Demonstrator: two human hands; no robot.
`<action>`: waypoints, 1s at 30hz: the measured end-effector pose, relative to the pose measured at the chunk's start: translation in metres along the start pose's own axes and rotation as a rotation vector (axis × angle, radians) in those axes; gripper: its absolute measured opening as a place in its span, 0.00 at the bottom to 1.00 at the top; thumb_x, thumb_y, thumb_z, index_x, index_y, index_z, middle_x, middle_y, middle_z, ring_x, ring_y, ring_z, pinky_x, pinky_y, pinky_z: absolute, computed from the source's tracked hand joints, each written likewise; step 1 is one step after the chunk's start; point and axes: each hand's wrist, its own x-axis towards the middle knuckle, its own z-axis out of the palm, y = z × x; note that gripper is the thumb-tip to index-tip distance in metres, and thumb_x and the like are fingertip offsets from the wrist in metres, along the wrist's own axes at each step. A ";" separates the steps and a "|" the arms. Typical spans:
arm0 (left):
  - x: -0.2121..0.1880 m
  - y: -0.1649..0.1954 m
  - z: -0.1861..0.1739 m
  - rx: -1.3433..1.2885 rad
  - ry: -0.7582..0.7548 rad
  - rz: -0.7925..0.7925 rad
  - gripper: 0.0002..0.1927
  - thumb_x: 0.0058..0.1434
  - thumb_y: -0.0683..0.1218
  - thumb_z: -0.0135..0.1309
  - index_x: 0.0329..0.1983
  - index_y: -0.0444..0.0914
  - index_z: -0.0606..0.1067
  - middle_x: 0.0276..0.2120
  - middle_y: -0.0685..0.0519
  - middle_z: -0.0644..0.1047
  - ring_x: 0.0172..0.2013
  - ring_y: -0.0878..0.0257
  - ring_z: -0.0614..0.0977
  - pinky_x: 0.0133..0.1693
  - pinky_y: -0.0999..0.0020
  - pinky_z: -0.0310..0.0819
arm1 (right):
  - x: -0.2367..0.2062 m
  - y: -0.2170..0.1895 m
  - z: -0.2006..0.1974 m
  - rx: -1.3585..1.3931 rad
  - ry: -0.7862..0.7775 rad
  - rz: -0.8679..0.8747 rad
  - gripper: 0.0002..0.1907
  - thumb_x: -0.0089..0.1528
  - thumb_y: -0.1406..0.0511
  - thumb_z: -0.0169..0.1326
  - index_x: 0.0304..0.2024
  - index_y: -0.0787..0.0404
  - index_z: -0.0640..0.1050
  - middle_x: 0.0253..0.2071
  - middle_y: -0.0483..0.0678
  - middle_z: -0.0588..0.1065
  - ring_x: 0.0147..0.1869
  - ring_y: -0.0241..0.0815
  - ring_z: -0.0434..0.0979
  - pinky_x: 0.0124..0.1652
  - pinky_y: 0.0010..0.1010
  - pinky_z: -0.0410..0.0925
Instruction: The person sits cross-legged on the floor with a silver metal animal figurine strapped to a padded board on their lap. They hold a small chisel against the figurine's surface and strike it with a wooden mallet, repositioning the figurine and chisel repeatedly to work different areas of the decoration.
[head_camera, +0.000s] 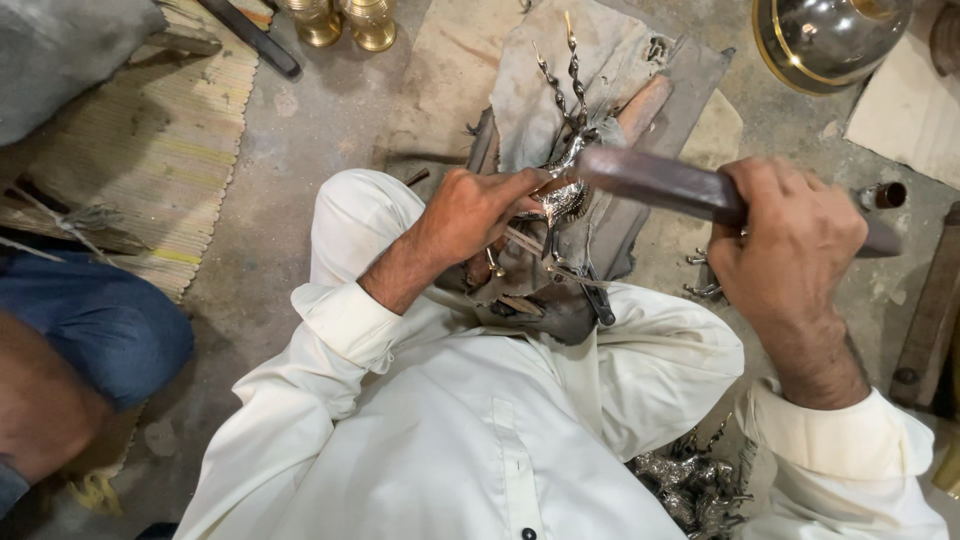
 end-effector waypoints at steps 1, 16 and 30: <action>0.000 0.001 -0.001 -0.004 0.012 0.008 0.22 0.58 0.36 0.60 0.56 0.39 0.73 0.39 0.50 0.84 0.40 0.56 0.88 0.36 0.62 0.81 | 0.000 0.001 0.001 0.070 0.006 0.043 0.16 0.55 0.73 0.63 0.45 0.62 0.77 0.36 0.52 0.75 0.40 0.56 0.77 0.41 0.44 0.66; 0.004 0.003 -0.006 0.037 0.020 -0.049 0.24 0.58 0.37 0.59 0.58 0.40 0.73 0.36 0.49 0.84 0.34 0.49 0.85 0.35 0.58 0.80 | 0.000 0.011 0.017 0.159 -0.072 0.188 0.13 0.61 0.69 0.64 0.45 0.60 0.75 0.35 0.53 0.75 0.39 0.57 0.77 0.40 0.45 0.67; 0.007 0.005 -0.015 0.026 0.032 -0.084 0.18 0.62 0.42 0.62 0.54 0.39 0.73 0.31 0.45 0.81 0.32 0.43 0.82 0.32 0.52 0.75 | 0.013 0.012 0.022 0.041 -0.095 0.065 0.13 0.59 0.70 0.65 0.44 0.59 0.76 0.36 0.53 0.77 0.42 0.58 0.79 0.42 0.46 0.67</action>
